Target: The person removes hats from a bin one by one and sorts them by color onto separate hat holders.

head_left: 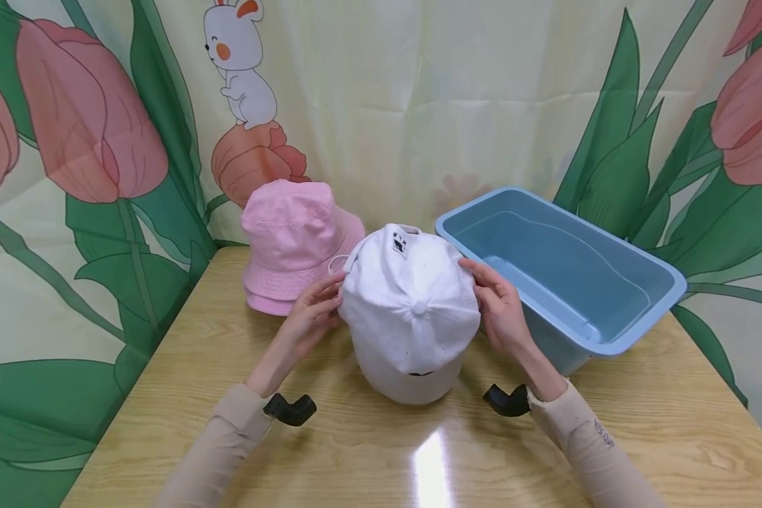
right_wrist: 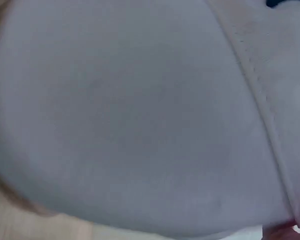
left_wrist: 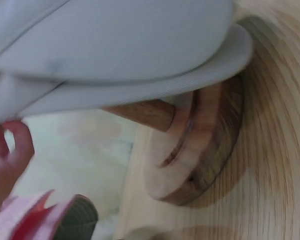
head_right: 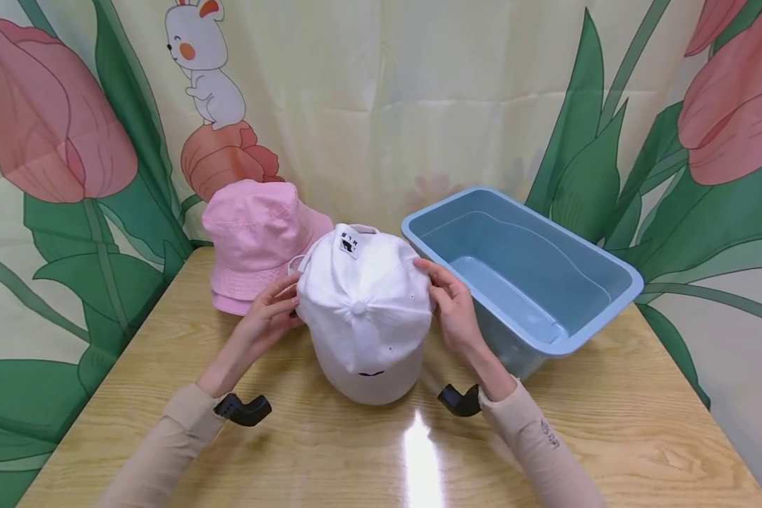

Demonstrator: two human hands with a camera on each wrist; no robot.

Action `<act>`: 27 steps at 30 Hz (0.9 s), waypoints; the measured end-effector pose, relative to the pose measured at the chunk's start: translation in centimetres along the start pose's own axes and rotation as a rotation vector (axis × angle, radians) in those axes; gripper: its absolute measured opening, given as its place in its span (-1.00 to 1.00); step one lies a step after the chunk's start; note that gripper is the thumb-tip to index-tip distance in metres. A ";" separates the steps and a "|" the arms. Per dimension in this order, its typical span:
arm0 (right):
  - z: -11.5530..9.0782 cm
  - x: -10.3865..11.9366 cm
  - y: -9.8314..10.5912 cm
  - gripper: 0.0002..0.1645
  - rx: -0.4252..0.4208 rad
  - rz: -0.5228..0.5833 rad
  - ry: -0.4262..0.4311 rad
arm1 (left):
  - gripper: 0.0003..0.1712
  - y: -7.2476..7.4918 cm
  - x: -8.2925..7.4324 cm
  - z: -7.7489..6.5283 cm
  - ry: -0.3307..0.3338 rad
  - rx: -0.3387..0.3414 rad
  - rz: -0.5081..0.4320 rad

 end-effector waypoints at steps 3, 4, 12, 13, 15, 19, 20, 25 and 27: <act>0.6 0.0 -0.3 -0.39 0.010 0.094 -0.098 | -0.38 -0.2 0.2 0.5 0.041 0.121 -0.111; 0.7 0.0 -0.5 -0.37 0.017 0.128 -0.125 | -0.38 -0.3 0.3 0.7 0.048 0.147 -0.146; 1.3 -0.8 -1.0 -0.36 0.018 0.268 -0.254 | -0.53 0.3 0.7 1.6 0.100 0.097 -0.282; 1.3 -1.2 -0.9 -0.35 0.003 0.262 -0.276 | -0.53 0.3 0.7 1.7 0.109 0.080 -0.282; 1.1 -2.1 -0.5 -0.35 -0.026 0.244 -0.328 | -0.52 0.2 0.8 1.8 0.130 0.053 -0.275; 0.7 -3.0 0.1 -0.36 -0.050 0.202 -0.392 | -0.55 0.2 0.4 1.9 0.143 0.013 -0.205; 0.7 -2.9 0.1 -0.37 -0.034 0.191 -0.395 | -0.57 0.2 0.3 1.9 0.143 0.004 -0.173; 1.2 -2.1 0.2 -0.52 0.021 0.128 -0.337 | -0.72 0.6 -0.5 2.3 0.135 -0.053 0.012; 1.6 -2.0 0.2 -0.63 0.021 0.108 -0.307 | -0.72 0.8 -0.7 2.7 0.128 -0.069 0.047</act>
Point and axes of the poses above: each hand's wrist, its own z-axis towards the middle knuckle, its own y-axis out of the back of the hand, x = y × z, the point moved 7 cm from there along z, towards the middle knuckle, and after that the axes turned 8 degrees about y, right-handed, at the moved point
